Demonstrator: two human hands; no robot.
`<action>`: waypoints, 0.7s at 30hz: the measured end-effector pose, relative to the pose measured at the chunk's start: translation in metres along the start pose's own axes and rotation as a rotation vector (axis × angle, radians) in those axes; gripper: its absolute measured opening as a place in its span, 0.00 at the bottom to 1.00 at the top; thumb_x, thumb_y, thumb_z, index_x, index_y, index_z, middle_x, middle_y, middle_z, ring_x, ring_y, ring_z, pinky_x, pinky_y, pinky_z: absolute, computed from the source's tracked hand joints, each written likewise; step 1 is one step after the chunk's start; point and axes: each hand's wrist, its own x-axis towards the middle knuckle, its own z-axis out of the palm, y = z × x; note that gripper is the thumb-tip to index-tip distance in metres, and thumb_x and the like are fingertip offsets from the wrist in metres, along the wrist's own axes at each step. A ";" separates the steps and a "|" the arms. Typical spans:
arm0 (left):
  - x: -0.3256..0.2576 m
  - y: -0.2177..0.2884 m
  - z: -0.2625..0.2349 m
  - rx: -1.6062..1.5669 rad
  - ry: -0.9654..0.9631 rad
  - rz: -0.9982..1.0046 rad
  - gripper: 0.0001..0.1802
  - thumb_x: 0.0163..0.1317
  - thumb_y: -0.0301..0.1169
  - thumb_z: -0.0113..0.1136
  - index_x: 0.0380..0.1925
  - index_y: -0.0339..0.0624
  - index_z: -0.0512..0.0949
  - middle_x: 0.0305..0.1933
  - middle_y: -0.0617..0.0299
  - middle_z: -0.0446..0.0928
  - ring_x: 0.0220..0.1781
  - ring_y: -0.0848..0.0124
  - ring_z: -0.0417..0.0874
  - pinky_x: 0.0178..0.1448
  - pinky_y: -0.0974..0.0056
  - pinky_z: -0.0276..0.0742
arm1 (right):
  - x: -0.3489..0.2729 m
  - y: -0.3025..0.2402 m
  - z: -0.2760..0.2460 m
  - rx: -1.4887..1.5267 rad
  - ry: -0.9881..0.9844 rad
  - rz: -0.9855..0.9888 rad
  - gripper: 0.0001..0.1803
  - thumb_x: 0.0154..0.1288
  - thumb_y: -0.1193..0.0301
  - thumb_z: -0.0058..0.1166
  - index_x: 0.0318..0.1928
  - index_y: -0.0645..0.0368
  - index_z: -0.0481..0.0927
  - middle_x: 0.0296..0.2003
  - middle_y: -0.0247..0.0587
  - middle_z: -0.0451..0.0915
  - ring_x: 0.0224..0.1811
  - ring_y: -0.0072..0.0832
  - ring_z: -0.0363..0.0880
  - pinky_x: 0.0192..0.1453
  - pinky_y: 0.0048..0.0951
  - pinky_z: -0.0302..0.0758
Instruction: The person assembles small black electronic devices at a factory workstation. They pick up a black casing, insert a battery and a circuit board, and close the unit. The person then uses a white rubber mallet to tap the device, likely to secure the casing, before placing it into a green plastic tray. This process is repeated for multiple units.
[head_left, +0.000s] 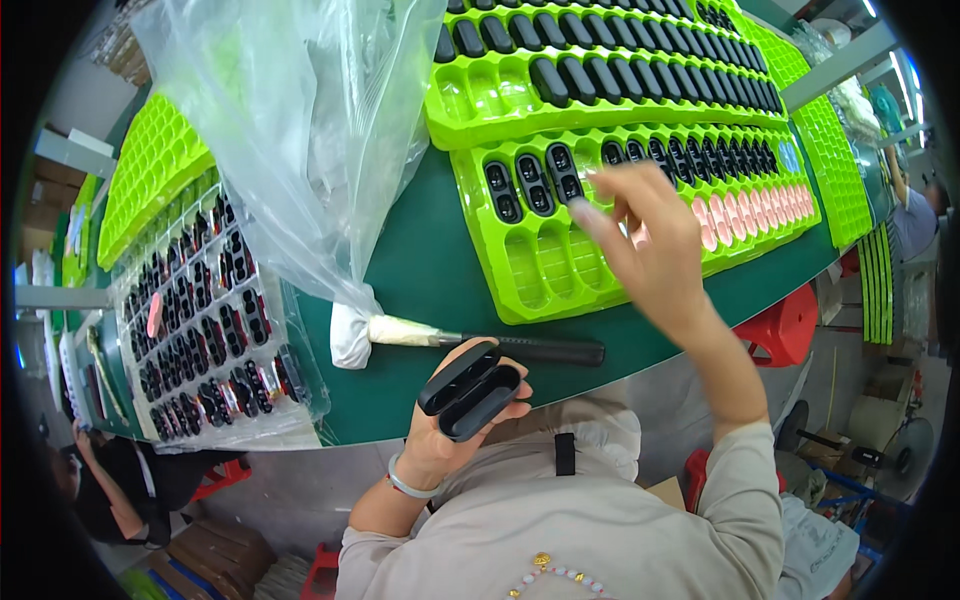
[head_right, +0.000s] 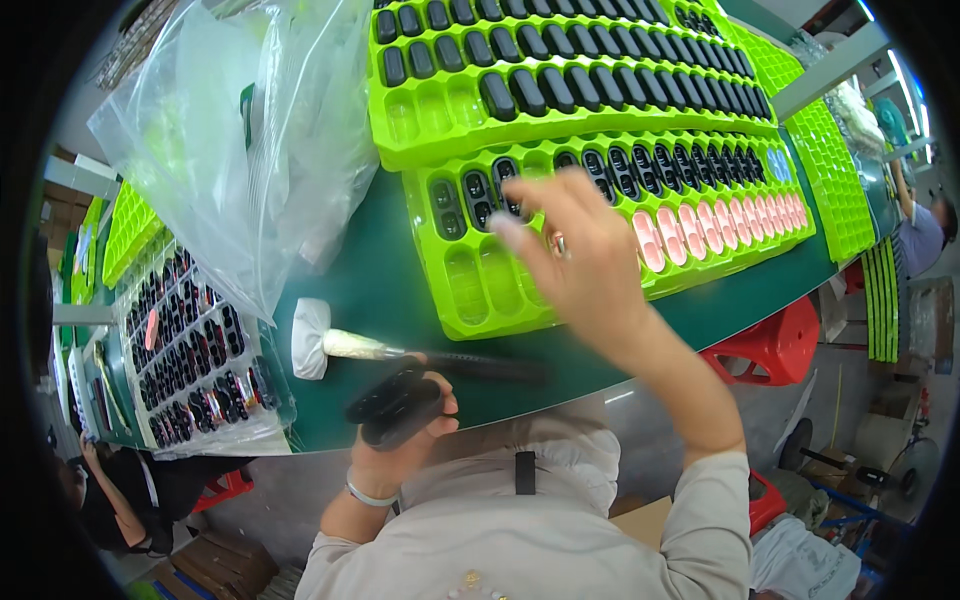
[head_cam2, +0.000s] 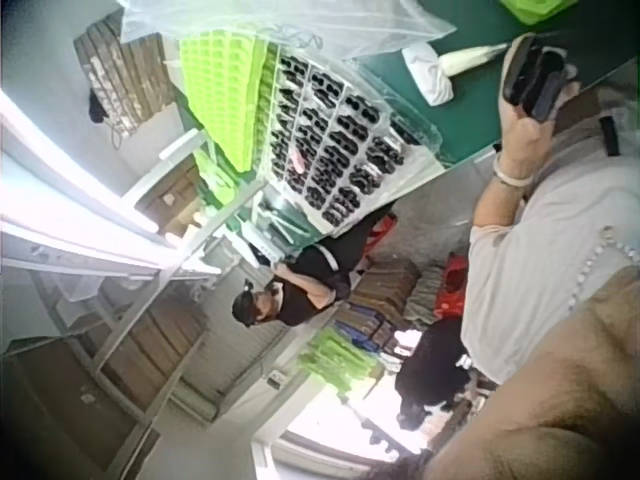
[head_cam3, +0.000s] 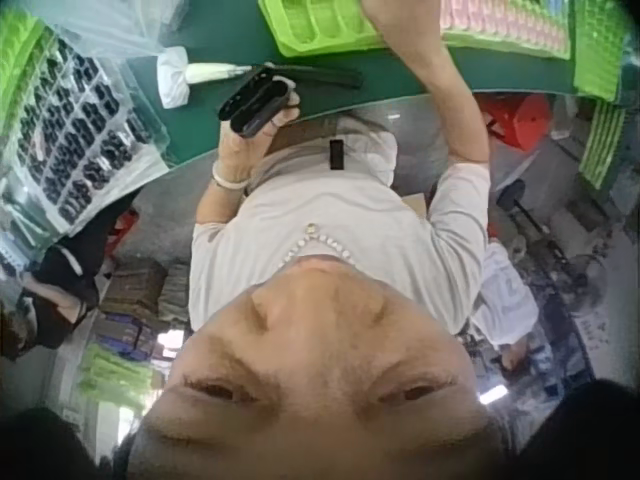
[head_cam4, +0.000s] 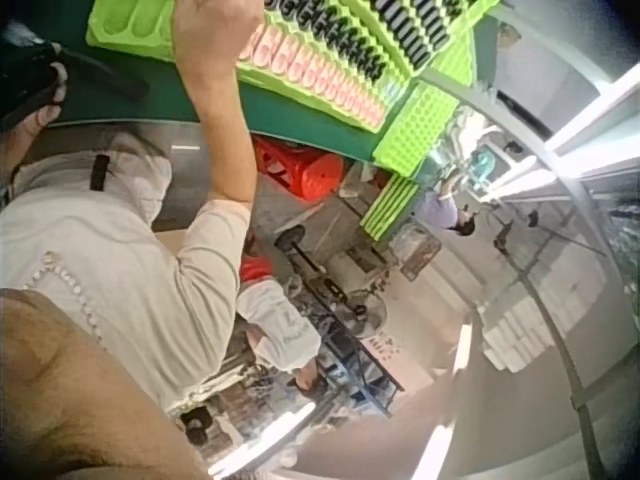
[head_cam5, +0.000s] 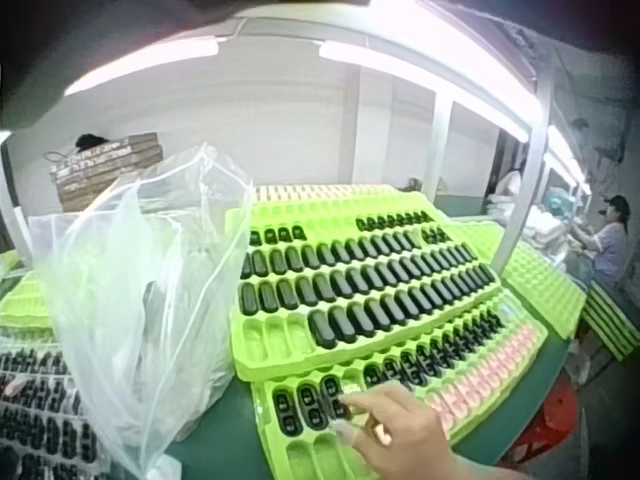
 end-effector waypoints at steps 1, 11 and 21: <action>0.002 -0.001 -0.003 -0.022 -0.024 0.031 0.56 0.37 0.41 0.77 0.63 0.35 0.53 0.55 0.40 0.68 0.58 0.52 0.73 0.60 0.51 0.74 | 0.014 0.019 0.003 -0.131 0.046 -0.131 0.12 0.56 0.70 0.60 0.40 0.63 0.78 0.31 0.43 0.75 0.26 0.35 0.76 0.31 0.33 0.72; -0.010 0.012 -0.003 -0.005 -0.124 0.006 0.54 0.44 0.47 0.72 0.65 0.34 0.53 0.57 0.51 0.69 0.56 0.63 0.75 0.55 0.64 0.73 | 0.012 -0.045 -0.010 0.165 -0.302 -0.068 0.06 0.53 0.81 0.54 0.34 0.66 0.79 0.27 0.41 0.74 0.27 0.26 0.71 0.28 0.24 0.65; -0.088 0.031 -0.026 0.024 -0.135 0.151 0.57 0.41 0.49 0.75 0.66 0.36 0.52 0.63 0.45 0.64 0.59 0.61 0.72 0.61 0.59 0.69 | 0.019 -0.163 0.132 0.172 -0.636 -0.574 0.16 0.59 0.79 0.51 0.49 0.65 0.73 0.47 0.53 0.73 0.48 0.48 0.74 0.47 0.37 0.74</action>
